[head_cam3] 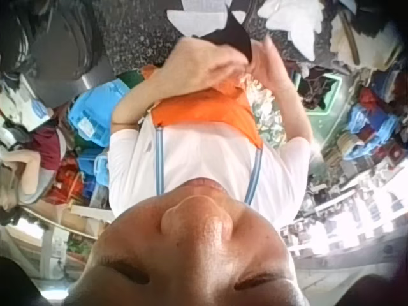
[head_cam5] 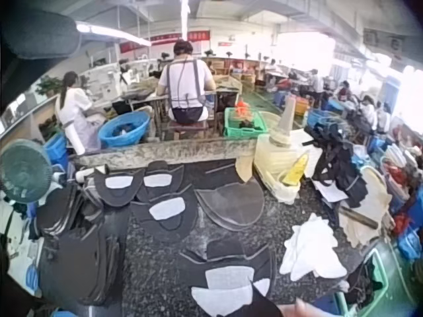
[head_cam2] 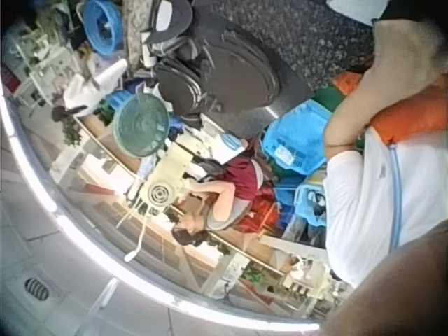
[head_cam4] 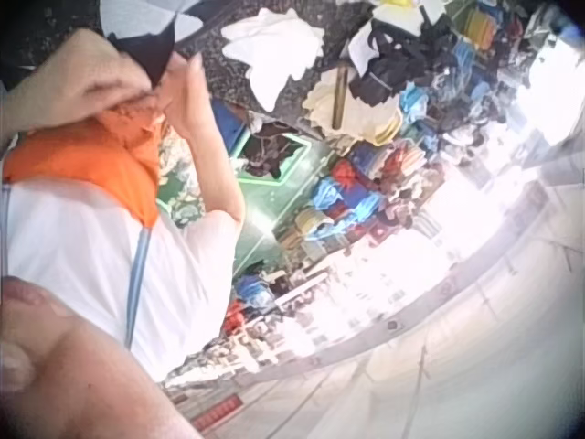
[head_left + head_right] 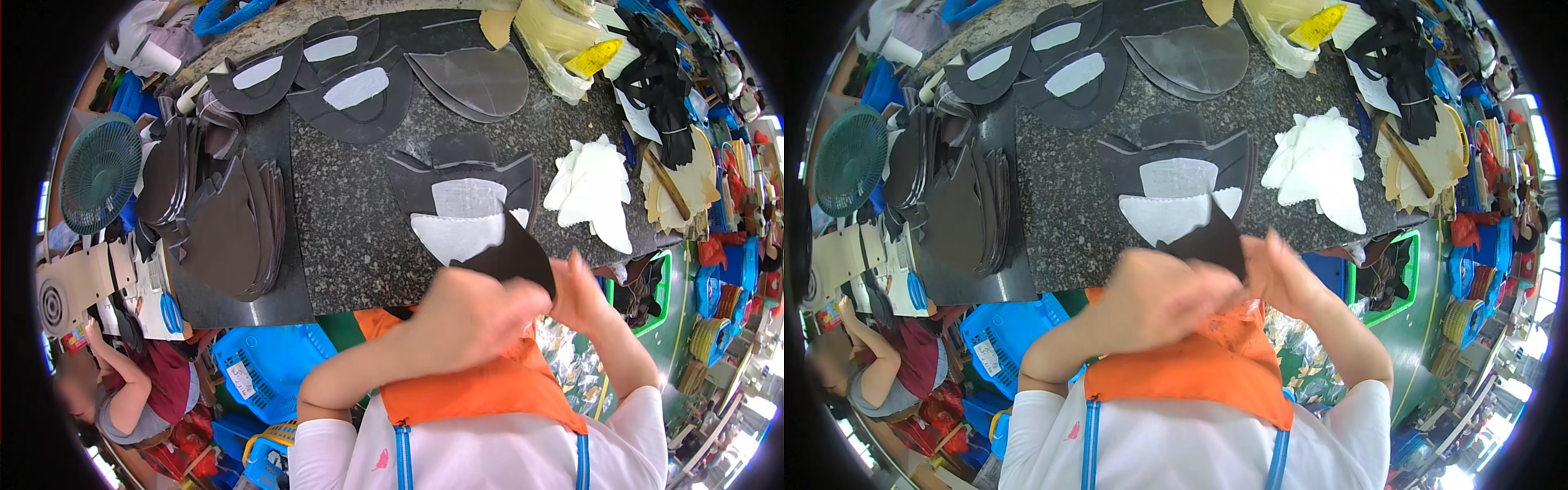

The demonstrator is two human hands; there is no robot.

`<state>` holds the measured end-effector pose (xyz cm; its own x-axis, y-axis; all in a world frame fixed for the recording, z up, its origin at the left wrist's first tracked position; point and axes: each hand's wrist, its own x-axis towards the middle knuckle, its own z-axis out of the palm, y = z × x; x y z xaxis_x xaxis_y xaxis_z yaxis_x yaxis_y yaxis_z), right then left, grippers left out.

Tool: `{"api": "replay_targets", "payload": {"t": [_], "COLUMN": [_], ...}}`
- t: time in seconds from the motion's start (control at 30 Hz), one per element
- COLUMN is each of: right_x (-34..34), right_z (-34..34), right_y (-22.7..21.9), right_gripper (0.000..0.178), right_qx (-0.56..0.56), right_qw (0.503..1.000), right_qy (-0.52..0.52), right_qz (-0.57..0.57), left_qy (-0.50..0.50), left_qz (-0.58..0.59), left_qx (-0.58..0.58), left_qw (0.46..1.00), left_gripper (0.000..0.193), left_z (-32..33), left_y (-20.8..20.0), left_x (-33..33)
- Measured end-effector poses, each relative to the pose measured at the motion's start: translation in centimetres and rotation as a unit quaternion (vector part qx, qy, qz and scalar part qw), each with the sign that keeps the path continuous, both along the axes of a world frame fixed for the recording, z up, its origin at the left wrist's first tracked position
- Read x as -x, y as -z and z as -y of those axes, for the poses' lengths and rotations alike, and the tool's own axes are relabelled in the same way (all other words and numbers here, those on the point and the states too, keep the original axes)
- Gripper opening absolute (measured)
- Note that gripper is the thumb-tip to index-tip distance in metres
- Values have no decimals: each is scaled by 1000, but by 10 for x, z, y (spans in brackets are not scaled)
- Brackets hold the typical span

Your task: The person attaches white padding pieces and inner linings onto leather shoe components by hand. Then, the person applies adhesive to the leather shoe components using a yellow applicator tool.

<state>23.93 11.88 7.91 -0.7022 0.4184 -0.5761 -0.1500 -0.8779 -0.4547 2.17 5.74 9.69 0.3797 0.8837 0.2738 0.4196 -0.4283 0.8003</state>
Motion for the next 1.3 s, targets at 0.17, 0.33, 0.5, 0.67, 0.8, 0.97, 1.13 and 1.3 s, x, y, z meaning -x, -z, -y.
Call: {"api": "replay_targets", "payload": {"t": [0.17, 0.33, 0.5, 0.67, 0.8, 0.97, 1.13, 1.3], "right_x": [23, 28, 5, 11, 15, 17, 42, 53], "right_z": [-11, -6, -13, -12, -9, -3, -17, -39], "right_y": [-4, -9, 6, 3, 3, 16, 31, 50], "right_gripper": [49, 51, 61, 40, 17, 15, 14, 15], "right_qx": [-63, -6, -14, -131, -326, -406, -469, -608], "right_qw": [998, 990, 987, 982, 928, 877, 809, 680], "right_qy": [-1, 106, 102, 131, 122, 170, 134, 124], "right_qz": [-29, -93, -124, -35, 130, 193, 328, 391], "left_qy": [-92, -34, -54, -37, -24, -170, -355, -455], "left_qz": [326, 778, 761, 703, 661, 686, 362, 50], "left_qx": [44, 458, 462, 462, 473, 348, 116, -9], "left_qw": [940, 429, 452, 540, 582, 615, 854, 889], "left_gripper": [51, 72, 66, 41, 18, 6, 9, 13], "left_z": [4, 2, 4, 9, 26, 34, 14, -23], "left_y": [14, 53, 65, 59, 66, 52, 75, 79], "left_x": [5, -2, -5, 9, 17, 29, 43, 57]}}
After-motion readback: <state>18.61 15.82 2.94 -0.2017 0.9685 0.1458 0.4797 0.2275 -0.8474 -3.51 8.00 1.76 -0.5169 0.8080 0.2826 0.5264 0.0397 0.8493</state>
